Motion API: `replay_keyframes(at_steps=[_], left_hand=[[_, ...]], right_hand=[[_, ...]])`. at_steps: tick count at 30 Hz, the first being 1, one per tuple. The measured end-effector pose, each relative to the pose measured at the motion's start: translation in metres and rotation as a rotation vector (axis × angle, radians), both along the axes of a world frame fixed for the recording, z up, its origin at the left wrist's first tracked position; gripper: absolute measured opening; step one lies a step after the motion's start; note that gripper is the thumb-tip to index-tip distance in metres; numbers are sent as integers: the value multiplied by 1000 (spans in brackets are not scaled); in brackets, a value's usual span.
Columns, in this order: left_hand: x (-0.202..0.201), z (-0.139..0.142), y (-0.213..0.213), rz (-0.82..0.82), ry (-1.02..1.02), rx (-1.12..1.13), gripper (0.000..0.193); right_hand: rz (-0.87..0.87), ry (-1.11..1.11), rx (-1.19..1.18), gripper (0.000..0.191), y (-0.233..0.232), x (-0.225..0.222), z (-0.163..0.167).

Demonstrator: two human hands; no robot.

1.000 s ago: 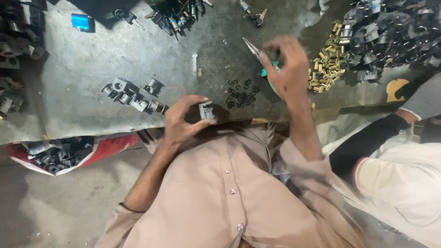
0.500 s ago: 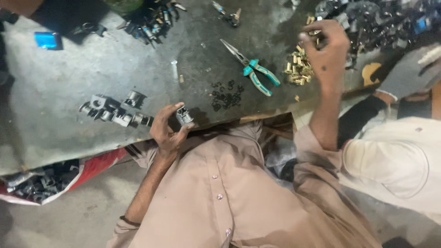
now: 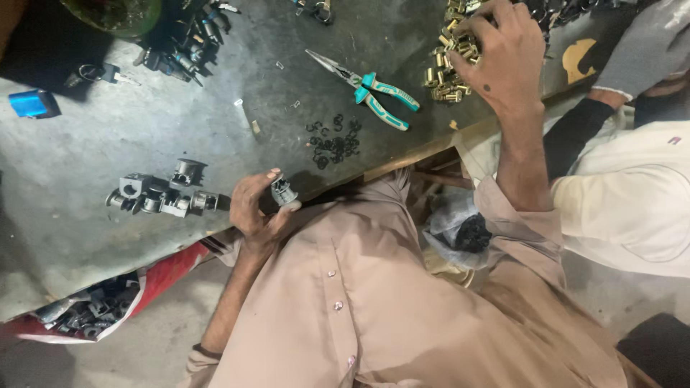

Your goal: The person assembles small cylindrical lock mechanisms at a workbench. They insert black rubber rings and brass pins into the cylinders, then use pliers to press and secure the components. Completed units are placed on the table while additional parts are picked from nearby piles.

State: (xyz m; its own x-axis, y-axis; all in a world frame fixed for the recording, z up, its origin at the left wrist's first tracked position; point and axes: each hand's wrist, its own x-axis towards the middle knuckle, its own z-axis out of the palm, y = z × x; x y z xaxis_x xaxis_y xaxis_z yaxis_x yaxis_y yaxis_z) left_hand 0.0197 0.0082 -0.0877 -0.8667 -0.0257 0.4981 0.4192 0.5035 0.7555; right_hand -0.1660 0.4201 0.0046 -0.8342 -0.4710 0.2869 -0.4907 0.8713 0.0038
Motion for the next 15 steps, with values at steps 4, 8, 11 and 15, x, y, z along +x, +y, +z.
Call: replay_keyframes(at_steps=[4,8,11,15], left_hand=[[0,1,0,11,-10,16,57],[0,2,1,20,-23,63,56],[-1,5,0,22,-63,105,56],[1,15,-2,43,-343,552,57]], right_hand=[[53,7,31,31,0,-9,1],[85,61,68,28,0,-14,-2],[64,56,-6,28,-5,-9,2],[8,14,-211,29,-42,20,18]])
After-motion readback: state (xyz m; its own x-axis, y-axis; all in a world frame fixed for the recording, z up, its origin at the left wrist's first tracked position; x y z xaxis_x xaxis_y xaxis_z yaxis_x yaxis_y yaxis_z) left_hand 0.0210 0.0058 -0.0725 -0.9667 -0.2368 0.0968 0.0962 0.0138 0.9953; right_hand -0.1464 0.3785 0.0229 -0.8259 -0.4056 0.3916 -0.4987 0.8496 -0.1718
